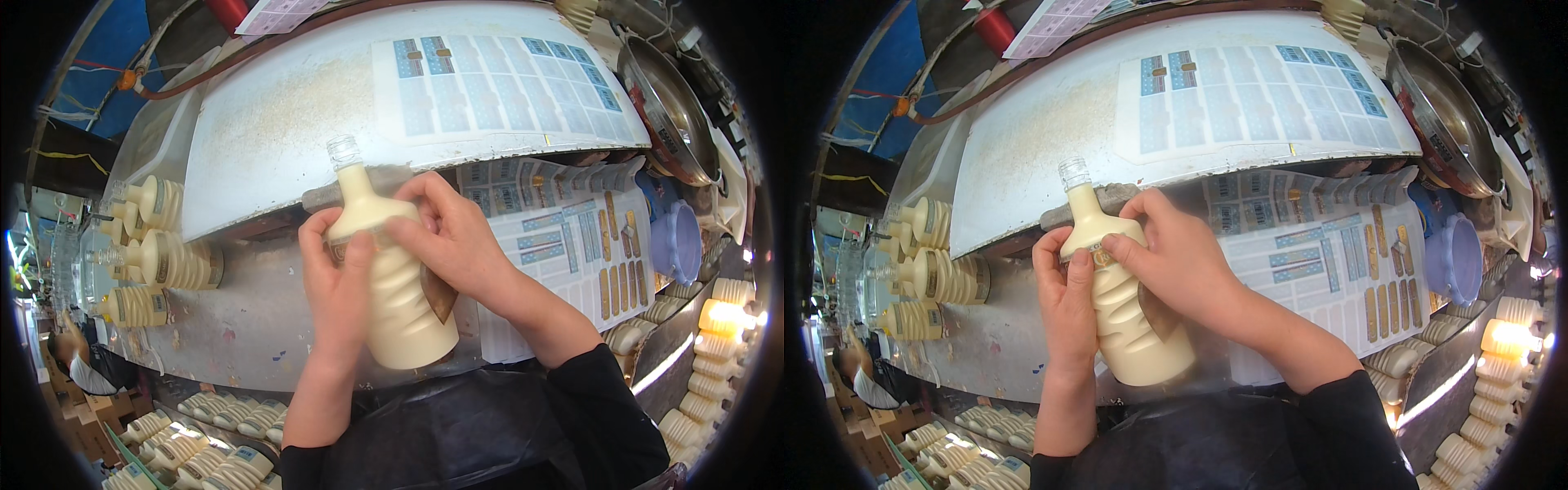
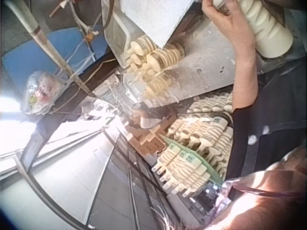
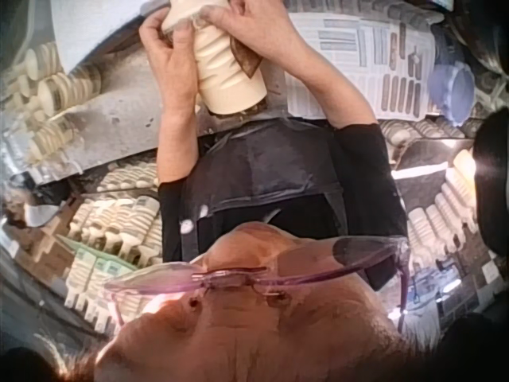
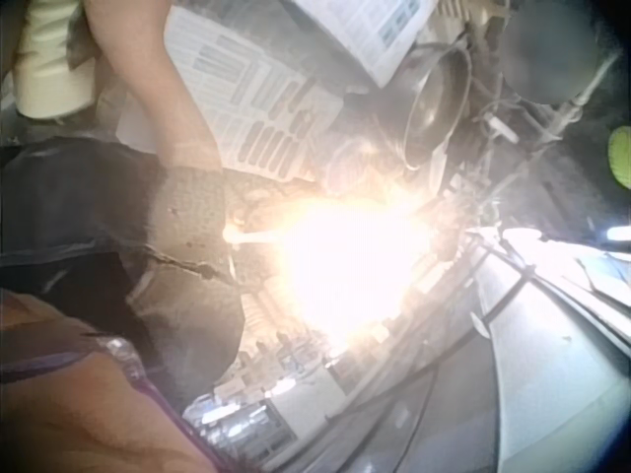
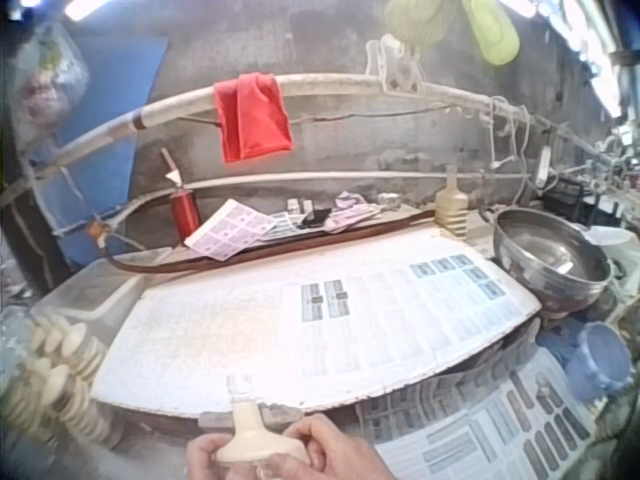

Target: The person picks up a ribbed plastic bottle, applies a rectangular label to its side, and smooths it with a small tool. The person repeats this process on multiple bottles, placing each labeled bottle back on the work surface.

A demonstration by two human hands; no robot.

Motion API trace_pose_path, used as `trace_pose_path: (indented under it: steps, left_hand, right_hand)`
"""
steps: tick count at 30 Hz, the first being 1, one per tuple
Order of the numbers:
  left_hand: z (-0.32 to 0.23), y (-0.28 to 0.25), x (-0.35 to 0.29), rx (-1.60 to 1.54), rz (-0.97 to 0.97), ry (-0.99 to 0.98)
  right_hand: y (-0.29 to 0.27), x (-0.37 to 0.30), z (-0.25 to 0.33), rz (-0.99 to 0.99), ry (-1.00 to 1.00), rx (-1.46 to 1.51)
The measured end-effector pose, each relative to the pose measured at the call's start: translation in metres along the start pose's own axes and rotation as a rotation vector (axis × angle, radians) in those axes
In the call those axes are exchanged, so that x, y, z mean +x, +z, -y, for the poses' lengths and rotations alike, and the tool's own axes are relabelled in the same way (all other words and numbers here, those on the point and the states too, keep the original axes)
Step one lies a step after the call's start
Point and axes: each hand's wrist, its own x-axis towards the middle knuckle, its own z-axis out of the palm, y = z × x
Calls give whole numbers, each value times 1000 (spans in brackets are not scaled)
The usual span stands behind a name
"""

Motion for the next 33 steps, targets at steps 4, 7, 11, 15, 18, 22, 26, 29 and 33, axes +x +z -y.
trace_pose_path:
  steps: [4, 7, 11, 15, 18, 22, 26, 29, 33]
  left_hand:
    - [2, 0, 0, 45, 8, 42]
    - [1, 0, 1, 52, 9, 50]
    - [1, 0, 0, 46, 11, 49]
    - [1, 0, 0, 39, 7, 56]
    - [1, -1, -1, 10, 22, 47]
    - [3, 0, 0, -6, 26, 47]
    - [3, -1, 0, 1, 26, 50]
    - [3, -1, 0, 6, 21, 47]
    - [1, 0, 0, 32, 16, 49]
  right_hand:
    - [0, 0, -1, -1, -18, -2]
    - [1, 1, -2, -5, -27, -2]
    - [1, 0, -2, -3, -33, 4]
    - [1, 0, 2, 2, -26, -13]
    - [0, -1, 2, 4, -16, -23]
    - [0, 0, 3, 3, -9, -21]
    - [1, 0, 1, 3, -13, -20]
    - [1, 0, 2, 2, -17, -21]
    - [2, 0, 0, -14, -32, -25]
